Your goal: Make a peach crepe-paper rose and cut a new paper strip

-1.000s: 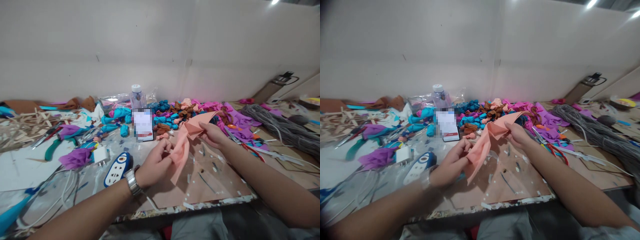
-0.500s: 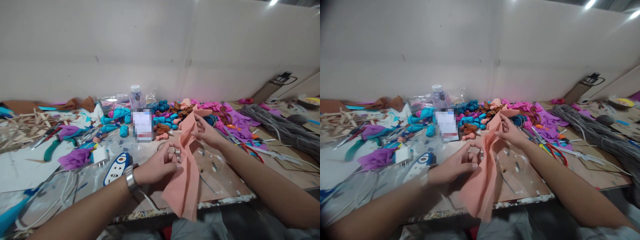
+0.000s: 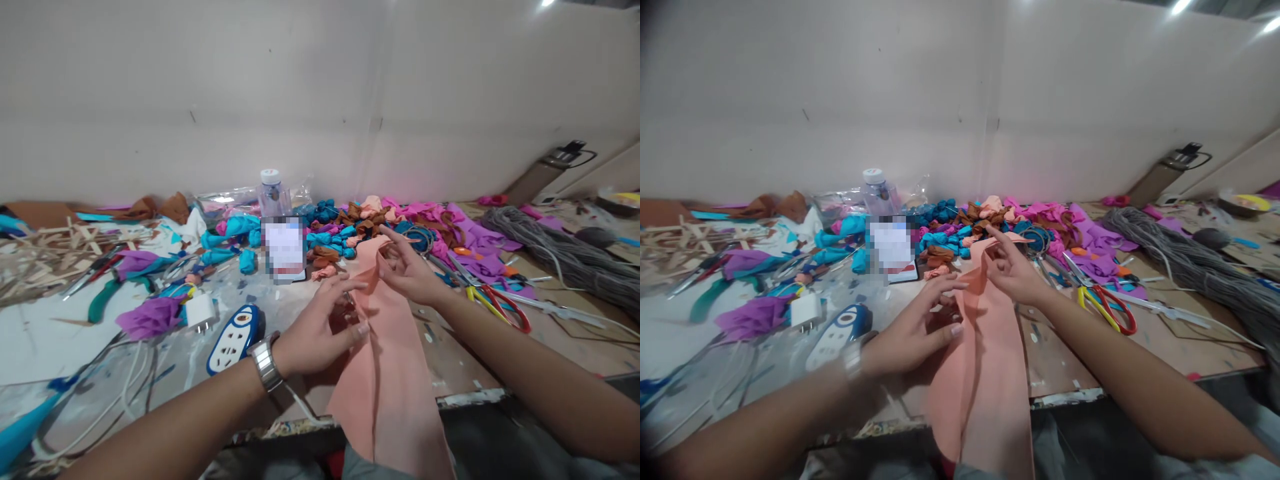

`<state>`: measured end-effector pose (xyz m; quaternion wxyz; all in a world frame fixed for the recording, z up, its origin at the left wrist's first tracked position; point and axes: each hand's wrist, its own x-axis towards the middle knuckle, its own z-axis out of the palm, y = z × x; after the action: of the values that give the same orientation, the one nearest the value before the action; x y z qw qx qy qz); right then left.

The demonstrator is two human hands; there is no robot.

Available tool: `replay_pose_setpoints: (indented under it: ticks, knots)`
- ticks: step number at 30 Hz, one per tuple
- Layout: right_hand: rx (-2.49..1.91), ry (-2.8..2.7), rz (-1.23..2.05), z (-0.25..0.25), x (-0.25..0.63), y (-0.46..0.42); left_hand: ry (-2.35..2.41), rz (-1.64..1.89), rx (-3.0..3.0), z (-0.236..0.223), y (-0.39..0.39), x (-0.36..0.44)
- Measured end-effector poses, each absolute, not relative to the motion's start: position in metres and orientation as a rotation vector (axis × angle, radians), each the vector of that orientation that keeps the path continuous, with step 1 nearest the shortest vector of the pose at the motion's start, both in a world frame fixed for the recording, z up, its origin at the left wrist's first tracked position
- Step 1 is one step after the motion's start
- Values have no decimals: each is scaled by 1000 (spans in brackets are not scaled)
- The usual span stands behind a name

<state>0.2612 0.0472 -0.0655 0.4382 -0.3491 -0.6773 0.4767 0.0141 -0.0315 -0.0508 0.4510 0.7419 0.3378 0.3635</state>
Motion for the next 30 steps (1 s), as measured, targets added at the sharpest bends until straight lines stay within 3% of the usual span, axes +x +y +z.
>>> replay_pose_setpoints:
  ticks: [7,18,24,30]
  knots:
    - [-892,-1724,1145,-59,259,35,888,840,2002,-53,-28,14]
    - [-952,-1408,1149,-45,269,46,942,1149,1579,-60,-25,16]
    - [-919,-1332,1029,-55,275,62,955,1173,1395,-56,-21,18]
    - [-1196,-1446,929,-74,280,76,1069,1100,1354,-61,-16,17]
